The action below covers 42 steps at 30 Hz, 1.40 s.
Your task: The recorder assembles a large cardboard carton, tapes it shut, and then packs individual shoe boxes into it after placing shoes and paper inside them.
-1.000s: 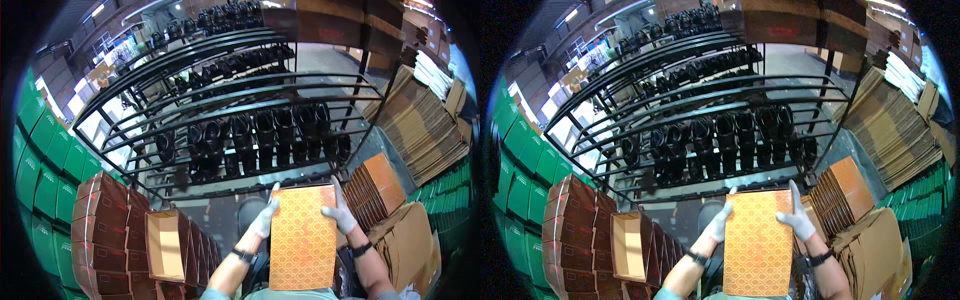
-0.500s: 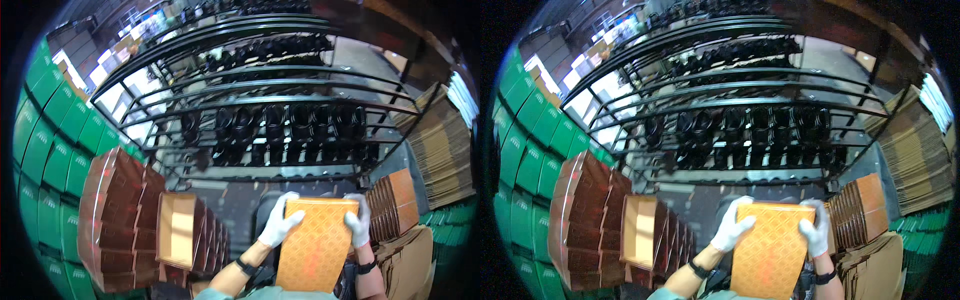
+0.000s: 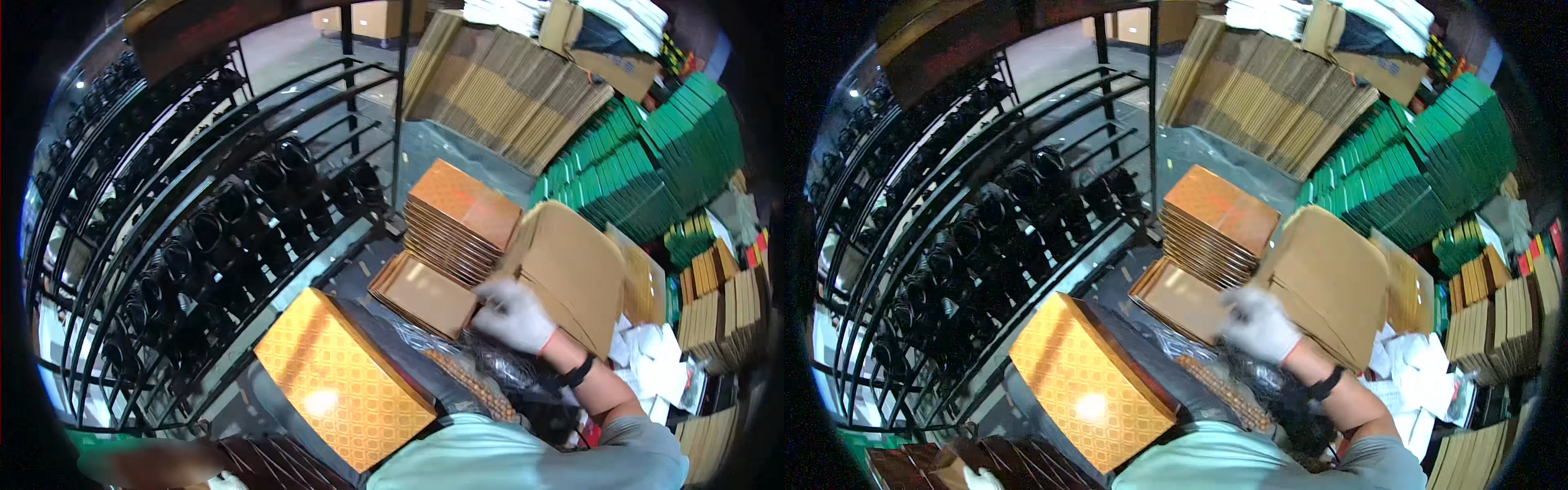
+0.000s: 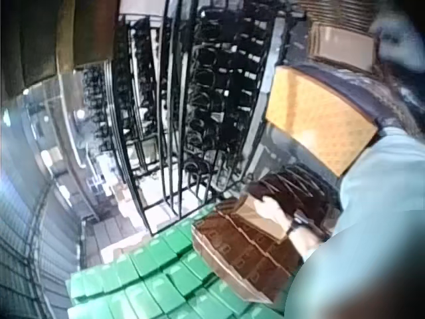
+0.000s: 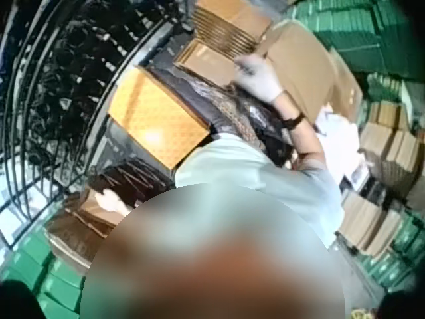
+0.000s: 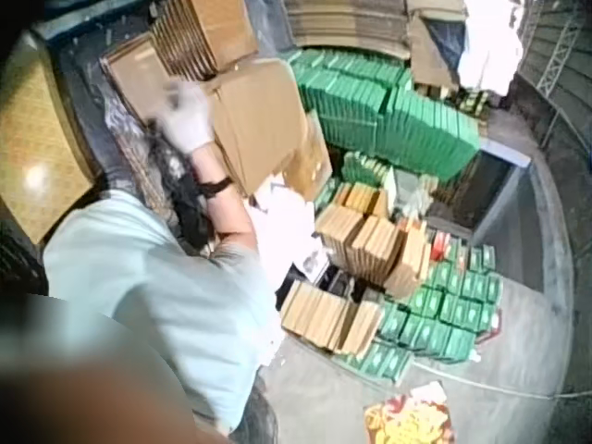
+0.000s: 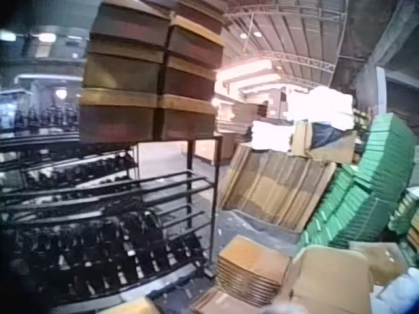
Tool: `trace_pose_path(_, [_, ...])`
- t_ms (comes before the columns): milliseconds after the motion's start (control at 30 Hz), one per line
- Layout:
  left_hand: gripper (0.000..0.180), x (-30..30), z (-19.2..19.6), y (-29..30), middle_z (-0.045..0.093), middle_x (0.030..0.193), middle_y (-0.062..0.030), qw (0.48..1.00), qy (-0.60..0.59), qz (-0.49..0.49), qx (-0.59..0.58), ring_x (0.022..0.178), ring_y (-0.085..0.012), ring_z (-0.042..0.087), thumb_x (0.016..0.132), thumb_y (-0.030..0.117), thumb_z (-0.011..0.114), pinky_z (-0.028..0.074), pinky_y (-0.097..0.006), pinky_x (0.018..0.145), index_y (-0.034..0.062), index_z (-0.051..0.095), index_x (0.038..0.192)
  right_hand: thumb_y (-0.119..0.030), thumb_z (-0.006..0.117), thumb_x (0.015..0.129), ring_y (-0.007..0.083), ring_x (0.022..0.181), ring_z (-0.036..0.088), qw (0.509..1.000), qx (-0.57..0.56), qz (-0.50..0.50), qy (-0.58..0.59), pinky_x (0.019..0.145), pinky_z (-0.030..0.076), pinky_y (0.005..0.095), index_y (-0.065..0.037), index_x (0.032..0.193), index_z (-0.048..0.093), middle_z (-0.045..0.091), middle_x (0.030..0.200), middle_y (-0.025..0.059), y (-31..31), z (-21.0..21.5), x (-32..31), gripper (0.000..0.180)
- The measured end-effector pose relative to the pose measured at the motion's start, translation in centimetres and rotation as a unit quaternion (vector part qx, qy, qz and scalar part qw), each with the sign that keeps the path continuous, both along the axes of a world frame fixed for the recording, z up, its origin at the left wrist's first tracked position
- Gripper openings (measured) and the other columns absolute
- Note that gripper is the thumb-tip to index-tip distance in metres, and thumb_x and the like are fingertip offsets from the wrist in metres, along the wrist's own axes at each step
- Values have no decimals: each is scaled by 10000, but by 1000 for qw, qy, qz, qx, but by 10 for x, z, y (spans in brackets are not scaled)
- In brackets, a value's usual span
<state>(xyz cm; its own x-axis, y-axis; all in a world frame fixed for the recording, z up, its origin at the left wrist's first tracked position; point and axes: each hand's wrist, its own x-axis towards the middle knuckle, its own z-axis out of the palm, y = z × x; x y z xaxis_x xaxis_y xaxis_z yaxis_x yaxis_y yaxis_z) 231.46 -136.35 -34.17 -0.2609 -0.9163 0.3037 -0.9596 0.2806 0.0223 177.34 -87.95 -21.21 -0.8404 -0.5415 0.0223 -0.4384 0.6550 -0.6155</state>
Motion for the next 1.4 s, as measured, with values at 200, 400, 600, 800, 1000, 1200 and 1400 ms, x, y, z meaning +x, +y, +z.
trace_pose_path(200, [164, -160, 152, 106, 805, 1078, -209, 900, 238, -352, -96, 979, -419, 754, 999, 100, 717, 588, -501, 951, 4, 788, 1112, -297, 765, 877, 446, 1037, 754, 927, 310, -201, 72, 971, 607, 511, -27, 1054, 810, 785, 1061, 261, 195, -47, -78, 326])
trace_pose_path(400, [242, -226, 180, 135, 759, 1151, -117, 728, 105, -655, 174, 1344, -397, 653, 803, 8, 630, 346, -679, 1280, 77, 725, 1014, -309, 774, 836, 446, 1013, 767, 949, 245, -197, -8, 943, 610, 512, -43, 983, 823, 790, 1030, 269, 186, -36, -87, 307])
trace_pose_path(600, [309, -244, 195, 144, 767, 1377, -168, 724, 175, -640, 189, 1510, -485, 559, 920, -67, 600, 291, -674, 1326, 56, 792, 1129, -285, 767, 853, 380, 842, 796, 964, 222, -143, 45, 821, 629, 468, -29, 863, 819, 798, 845, 199, 205, -46, -101, 262])
trace_pose_path(800, [325, -291, 233, 156, 727, 1444, -205, 658, 285, -591, 369, 1432, -389, 640, 998, -64, 648, 484, -496, 1208, -1, 741, 1303, -174, 752, 946, 184, 728, 749, 939, -119, -234, -224, 692, 610, 351, 2, 915, 801, 786, 831, 85, 199, -4, -106, 184])
trace_pose_path(1000, [848, -417, 243, 248, 611, 1545, -241, 531, 288, -528, 597, 1506, -347, 553, 946, 214, 860, 429, -445, 1276, -52, 446, 1637, -201, 710, 1048, 219, 775, 776, 792, -423, -81, -433, 733, 654, 332, 1, 1146, 745, 787, 1001, 102, -6, 105, -41, 227])
trace_pose_path(1200, [441, -395, 250, 189, 763, 966, -52, 685, 290, -358, 564, 845, -126, 677, 1096, 297, 708, 576, -307, 803, -20, 688, 1402, -298, 731, 1000, 233, 870, 758, 955, -199, 186, -121, 783, 599, 362, 46, 1067, 749, 765, 971, 126, -206, 121, -110, 351])
trace_pose_path(1400, [389, -275, 201, 119, 793, 1175, -78, 712, 430, -190, 521, 1026, -122, 689, 1064, 181, 714, 575, -336, 911, -68, 687, 1362, -458, 778, 936, 452, 1352, 655, 974, 32, 115, 195, 1176, 529, 482, 38, 1427, 687, 663, 1473, 297, -429, 7, -225, 704])
